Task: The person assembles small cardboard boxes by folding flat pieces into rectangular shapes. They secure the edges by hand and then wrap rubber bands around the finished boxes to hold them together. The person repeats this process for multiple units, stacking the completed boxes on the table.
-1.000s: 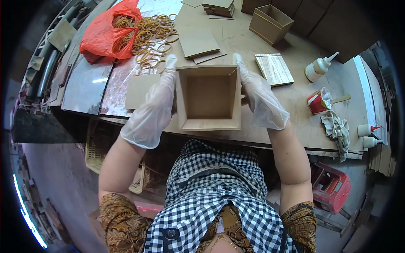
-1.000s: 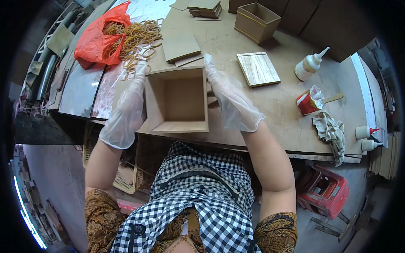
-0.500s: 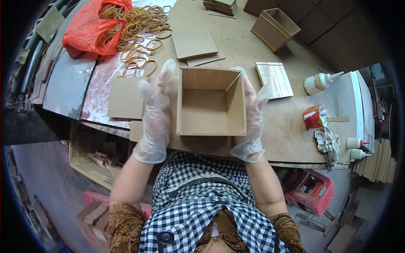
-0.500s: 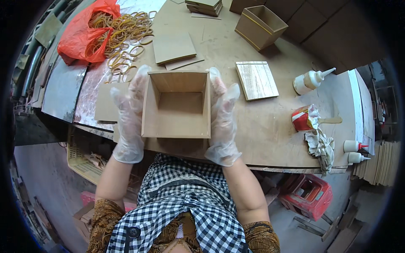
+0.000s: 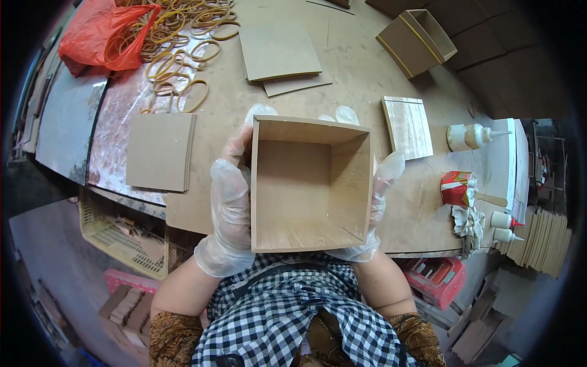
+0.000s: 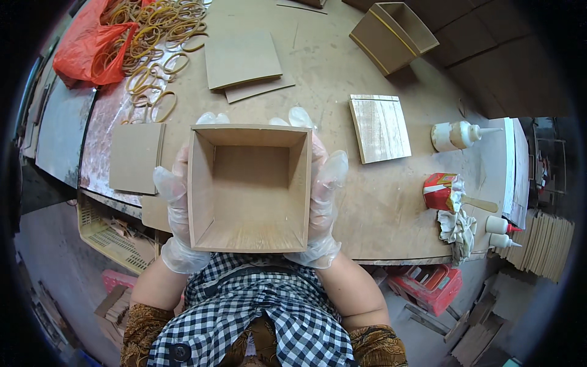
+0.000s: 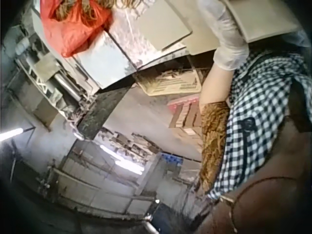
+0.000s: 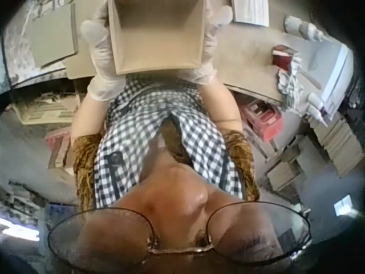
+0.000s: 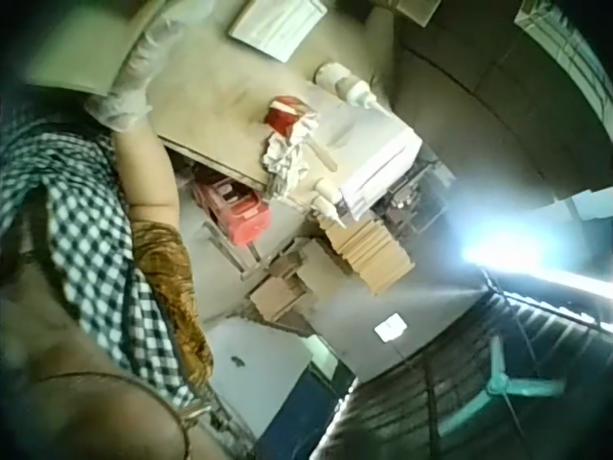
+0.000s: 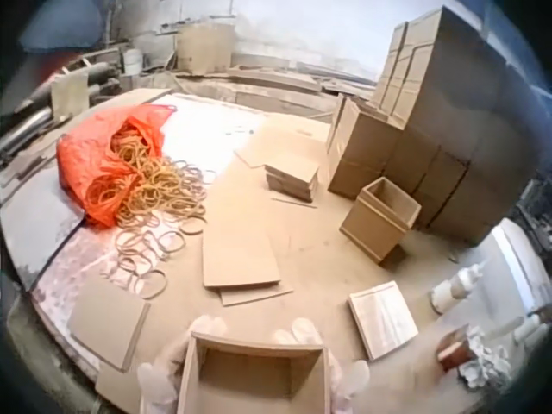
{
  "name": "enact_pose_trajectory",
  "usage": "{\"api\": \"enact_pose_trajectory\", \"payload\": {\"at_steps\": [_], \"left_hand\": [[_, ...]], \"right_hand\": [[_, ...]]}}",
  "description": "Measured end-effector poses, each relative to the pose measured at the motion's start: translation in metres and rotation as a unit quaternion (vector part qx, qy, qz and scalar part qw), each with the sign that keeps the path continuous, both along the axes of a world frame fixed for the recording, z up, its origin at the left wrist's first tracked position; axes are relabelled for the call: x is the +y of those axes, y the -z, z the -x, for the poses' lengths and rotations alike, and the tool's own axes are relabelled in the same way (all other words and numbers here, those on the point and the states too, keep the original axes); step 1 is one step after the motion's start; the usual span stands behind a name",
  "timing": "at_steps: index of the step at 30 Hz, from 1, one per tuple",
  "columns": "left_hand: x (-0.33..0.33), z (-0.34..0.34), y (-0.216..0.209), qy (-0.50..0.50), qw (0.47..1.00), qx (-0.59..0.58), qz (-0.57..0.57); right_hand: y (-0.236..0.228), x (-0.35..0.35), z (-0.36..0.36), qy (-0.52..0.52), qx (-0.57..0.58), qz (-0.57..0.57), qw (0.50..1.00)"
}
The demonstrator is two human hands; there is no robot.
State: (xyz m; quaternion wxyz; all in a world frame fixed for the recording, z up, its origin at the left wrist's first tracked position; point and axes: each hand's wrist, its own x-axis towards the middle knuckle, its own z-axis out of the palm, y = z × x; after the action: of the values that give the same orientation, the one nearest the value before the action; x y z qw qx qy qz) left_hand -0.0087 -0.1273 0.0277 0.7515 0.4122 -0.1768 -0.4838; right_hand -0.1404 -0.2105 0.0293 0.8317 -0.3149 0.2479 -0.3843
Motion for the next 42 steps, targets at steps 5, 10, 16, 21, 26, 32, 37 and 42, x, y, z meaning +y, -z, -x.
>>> {"api": "enact_pose_trajectory", "payload": {"at_steps": [5, 10, 16, 21, 26, 32, 37, 42], "left_hand": [[0.000, -0.004, 0.000, 0.020, 0.999, -0.027, -0.017], [0.000, -0.003, 0.004, 0.011, 0.999, -0.032, -0.037], [0.002, -0.005, 0.002, 0.034, 0.999, 0.026, -0.003], [0.013, -0.022, -0.013, 0.113, 0.993, -0.021, 0.005], [0.021, -0.059, -0.012, 0.206, 0.974, -0.096, 0.002], [0.011, -0.095, -0.013, 0.336, 0.826, -0.450, -0.040], [0.013, -0.094, -0.010, 0.343, 0.772, -0.533, -0.046], [0.014, -0.092, 0.000, 0.334, 0.779, -0.530, -0.025]], "right_hand": [[0.000, 0.000, -0.001, -0.015, 0.037, 0.009, 0.999], [-0.004, -0.002, 0.000, -0.023, 0.093, 0.041, 0.995], [-0.015, -0.006, -0.001, -0.056, 0.077, 0.003, 0.995], [-0.015, -0.030, 0.035, -0.122, 0.223, 0.176, 0.951], [-0.003, -0.056, 0.067, -0.178, 0.202, 0.376, 0.887], [-0.002, -0.061, 0.062, -0.293, 0.329, 0.296, 0.847], [-0.024, -0.062, 0.051, -0.339, 0.384, 0.383, 0.769], [-0.006, -0.076, 0.044, -0.308, 0.315, 0.524, 0.729]]}}
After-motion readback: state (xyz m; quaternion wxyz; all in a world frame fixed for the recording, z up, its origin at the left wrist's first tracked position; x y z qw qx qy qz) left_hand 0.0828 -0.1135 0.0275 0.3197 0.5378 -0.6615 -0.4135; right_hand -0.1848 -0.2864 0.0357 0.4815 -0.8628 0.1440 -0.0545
